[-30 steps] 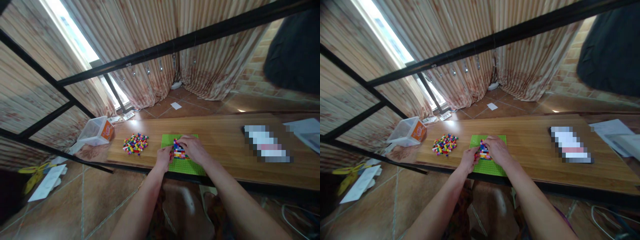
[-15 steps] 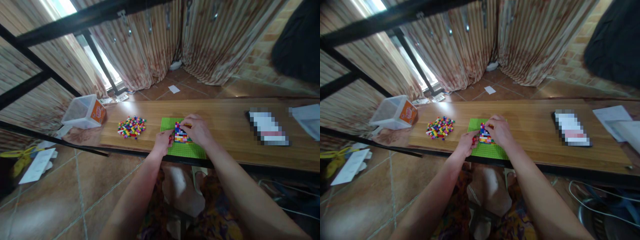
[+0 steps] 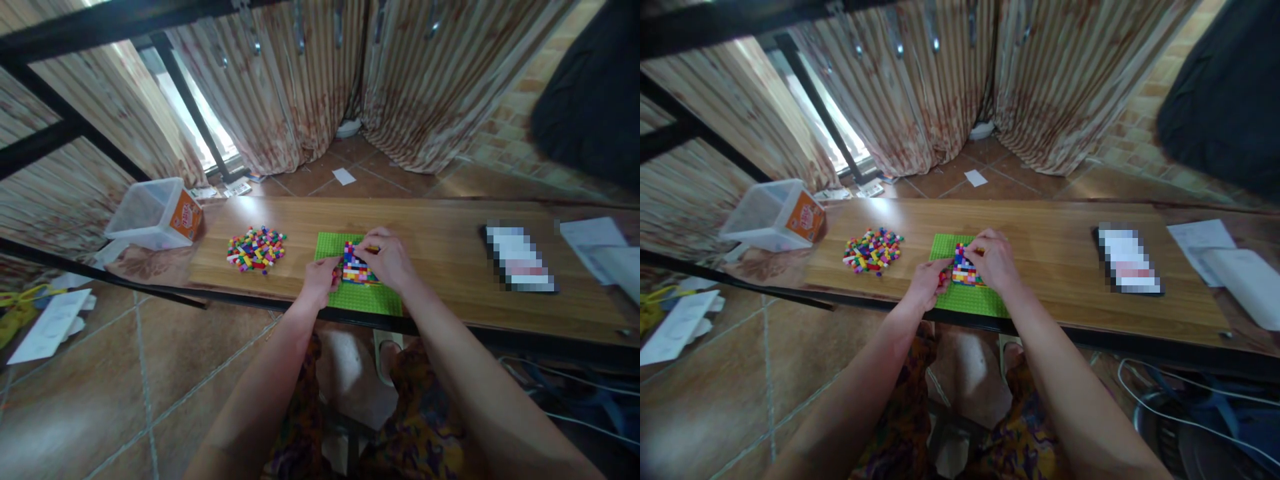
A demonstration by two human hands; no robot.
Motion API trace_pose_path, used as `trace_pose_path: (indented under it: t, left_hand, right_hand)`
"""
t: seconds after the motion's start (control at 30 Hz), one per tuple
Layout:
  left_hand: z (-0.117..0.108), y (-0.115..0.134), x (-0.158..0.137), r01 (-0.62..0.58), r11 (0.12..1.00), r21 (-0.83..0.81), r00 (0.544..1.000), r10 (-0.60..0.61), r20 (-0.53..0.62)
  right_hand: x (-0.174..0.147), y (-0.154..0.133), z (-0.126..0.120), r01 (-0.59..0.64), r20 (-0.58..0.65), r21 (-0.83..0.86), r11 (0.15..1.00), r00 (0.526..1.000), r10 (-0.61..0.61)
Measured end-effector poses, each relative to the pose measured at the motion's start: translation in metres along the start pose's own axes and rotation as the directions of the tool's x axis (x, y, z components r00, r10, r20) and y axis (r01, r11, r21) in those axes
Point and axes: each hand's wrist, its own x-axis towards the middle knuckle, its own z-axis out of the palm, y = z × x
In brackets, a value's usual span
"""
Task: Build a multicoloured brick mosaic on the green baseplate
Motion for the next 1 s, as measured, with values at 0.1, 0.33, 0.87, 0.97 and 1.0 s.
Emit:
trace_pose_path:
  t: [0.1,0.33,0.87,0.97,1.0]
  left_hand:
    - [0.0,-0.001,0.0,-0.001,1.0,-0.008,1.0,0.001,-0.003]
    - [-0.007,0.004,-0.007,-0.003,0.995,-0.1,1.0,0.004,0.016]
    - [-0.014,0.003,-0.013,0.087,0.601,-0.794,0.996,-0.03,0.087]
    - [-0.009,0.002,-0.015,0.092,0.61,-0.787,0.993,0.006,0.121]
    - [-0.008,0.002,-0.017,0.093,0.625,-0.775,0.991,0.017,0.132]
  right_hand:
    - [0.001,0.001,0.002,-0.044,0.027,0.015,0.999,0.999,0.044]
    - [-0.003,0.001,-0.003,-0.012,-0.003,0.068,0.998,1.0,0.012]
    - [-0.019,-0.009,-0.034,0.06,-0.162,0.153,0.986,0.986,-0.035]
    - [-0.024,-0.021,-0.03,0.088,-0.077,0.177,0.98,0.994,-0.076]
    - [-0.027,-0.026,-0.027,0.102,-0.039,0.18,0.978,0.995,-0.097]
